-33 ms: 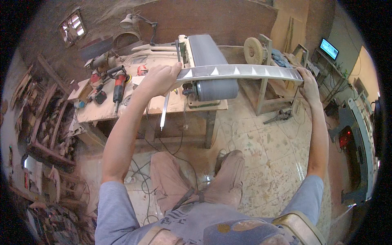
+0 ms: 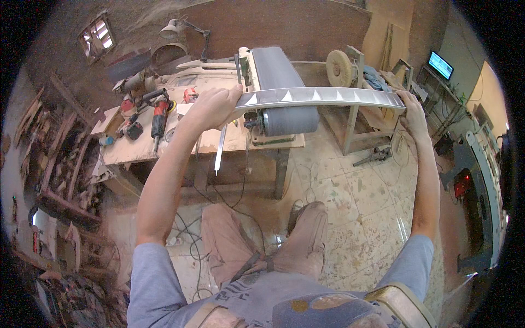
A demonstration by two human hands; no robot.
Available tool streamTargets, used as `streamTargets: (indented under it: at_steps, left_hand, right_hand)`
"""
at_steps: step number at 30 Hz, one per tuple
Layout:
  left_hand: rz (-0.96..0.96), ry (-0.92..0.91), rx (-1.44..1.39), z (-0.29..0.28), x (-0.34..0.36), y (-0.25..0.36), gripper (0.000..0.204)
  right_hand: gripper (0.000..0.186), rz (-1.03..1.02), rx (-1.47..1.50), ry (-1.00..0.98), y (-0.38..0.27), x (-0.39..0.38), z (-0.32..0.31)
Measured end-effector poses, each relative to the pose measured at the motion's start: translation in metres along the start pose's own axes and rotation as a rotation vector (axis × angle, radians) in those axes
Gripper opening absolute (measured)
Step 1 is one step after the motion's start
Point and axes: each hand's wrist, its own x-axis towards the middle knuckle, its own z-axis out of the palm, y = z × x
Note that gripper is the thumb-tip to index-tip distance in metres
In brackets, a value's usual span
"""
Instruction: The person sands the fretboard side of a guitar neck by repeatedly sliding it back and forth against an active belt sander, turning the neck over several times to check the surface by hand.
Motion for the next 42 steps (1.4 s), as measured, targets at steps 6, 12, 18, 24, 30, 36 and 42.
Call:
streamTargets:
  at_steps: [6, 12, 18, 24, 30, 36, 42]
  left_hand:
    - [-0.002, 0.224, 0.005, 0.018, -0.017, -0.018, 0.020]
    - [-0.122, 0.456, -0.101, 0.000, -0.024, -0.011, 0.039]
    - [-0.103, 0.626, 0.087, 0.007, -0.026, -0.013, 0.039]
    - [-0.070, 0.625, 0.042, 0.005, -0.024, -0.010, 0.041]
    - [0.040, 0.392, -0.024, 0.009, -0.021, -0.017, 0.040]
    - [0.010, 0.487, 0.025, 0.018, -0.011, -0.003, 0.039]
    - [-0.062, 0.622, 0.081, 0.015, -0.009, -0.001, 0.034]
  right_hand:
    - [0.058, -0.086, -0.018, 0.183, -0.007, 0.004, 0.019]
    - [0.064, -0.116, -0.236, 0.334, -0.023, 0.004, 0.025]
    - [0.069, -0.024, -0.305, 0.380, -0.024, 0.000, 0.035]
    - [0.066, -0.062, -0.330, 0.385, -0.016, 0.000, 0.034]
    - [0.057, -0.093, -0.148, 0.190, -0.013, 0.001, 0.016]
    - [0.062, -0.054, -0.160, 0.224, -0.004, -0.002, 0.019]
    - [0.059, -0.055, -0.319, 0.367, 0.002, -0.002, 0.027]
